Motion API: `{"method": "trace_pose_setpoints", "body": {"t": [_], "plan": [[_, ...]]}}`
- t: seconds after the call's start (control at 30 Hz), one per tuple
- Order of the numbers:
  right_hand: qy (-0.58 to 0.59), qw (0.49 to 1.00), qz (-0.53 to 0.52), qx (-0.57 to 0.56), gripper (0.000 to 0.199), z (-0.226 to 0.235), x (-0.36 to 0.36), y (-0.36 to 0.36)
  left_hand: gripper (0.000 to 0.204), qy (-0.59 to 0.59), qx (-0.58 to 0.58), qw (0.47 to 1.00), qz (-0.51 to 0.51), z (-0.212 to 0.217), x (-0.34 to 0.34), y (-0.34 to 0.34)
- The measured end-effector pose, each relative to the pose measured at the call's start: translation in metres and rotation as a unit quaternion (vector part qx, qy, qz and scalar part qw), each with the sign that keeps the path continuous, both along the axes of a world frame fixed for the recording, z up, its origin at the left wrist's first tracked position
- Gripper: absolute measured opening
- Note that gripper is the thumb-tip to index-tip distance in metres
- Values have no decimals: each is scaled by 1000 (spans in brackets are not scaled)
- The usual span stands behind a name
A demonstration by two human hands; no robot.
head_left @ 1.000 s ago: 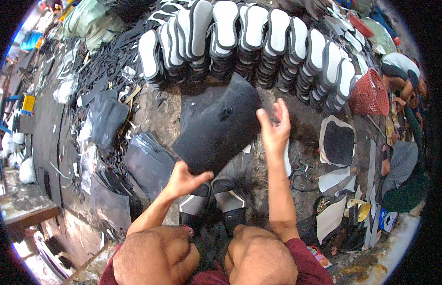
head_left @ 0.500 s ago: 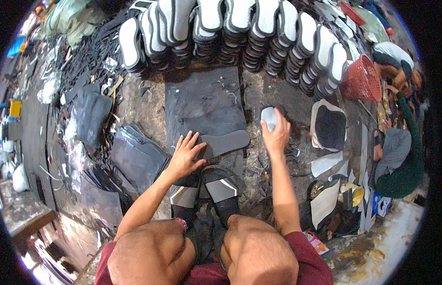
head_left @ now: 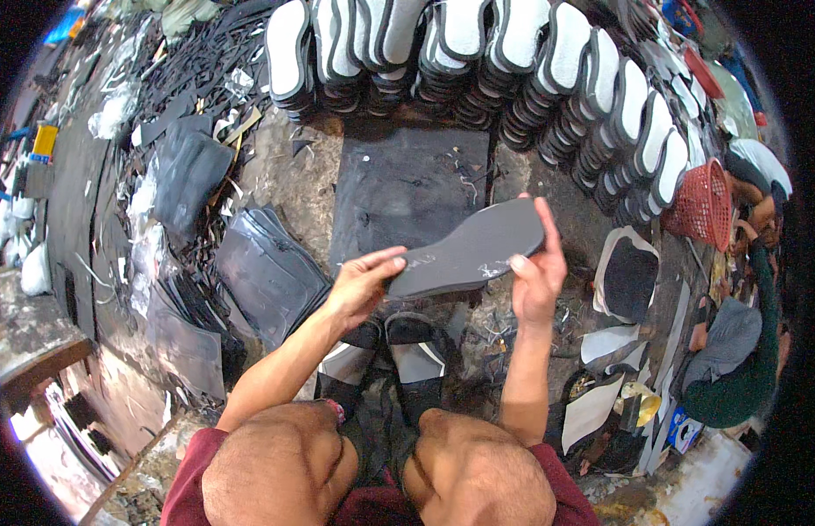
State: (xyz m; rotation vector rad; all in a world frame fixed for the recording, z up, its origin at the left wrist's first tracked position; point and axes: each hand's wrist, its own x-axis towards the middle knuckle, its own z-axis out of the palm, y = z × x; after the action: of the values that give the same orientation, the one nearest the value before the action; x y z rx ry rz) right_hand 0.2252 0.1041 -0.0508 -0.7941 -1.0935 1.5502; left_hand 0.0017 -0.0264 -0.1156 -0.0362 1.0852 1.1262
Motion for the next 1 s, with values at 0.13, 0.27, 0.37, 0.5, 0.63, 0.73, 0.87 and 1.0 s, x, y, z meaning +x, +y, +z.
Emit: {"method": "trace_pose_setpoints", "body": {"t": [0.13,0.27,0.37,0.5,0.63,0.73,0.87,1.0], "plan": [[-212,967,-31,-137,55,-77,16,7,41,229,14,963,143,-37,-23,11],[-264,951,-24,-156,48,-125,12,10,40,304,4,950,74,-66,-42,17],[-265,951,-35,-155,45,-136,13,13,43,327,-11,945,18,-62,-47,18],[-260,951,-54,-160,44,-142,19,15,44,354,-2,935,-16,-64,-55,16],[-254,954,-51,-154,44,-144,20,18,42,383,0,923,-43,-68,-57,18],[-262,950,-46,-165,44,-143,18,18,38,401,4,916,-32,-69,-55,20],[-274,943,-45,-183,44,-146,21,18,37,415,-3,909,-42,-65,-51,23],[-278,945,-40,-166,43,-155,21,20,37,406,21,913,-27,-85,-54,18]]}}
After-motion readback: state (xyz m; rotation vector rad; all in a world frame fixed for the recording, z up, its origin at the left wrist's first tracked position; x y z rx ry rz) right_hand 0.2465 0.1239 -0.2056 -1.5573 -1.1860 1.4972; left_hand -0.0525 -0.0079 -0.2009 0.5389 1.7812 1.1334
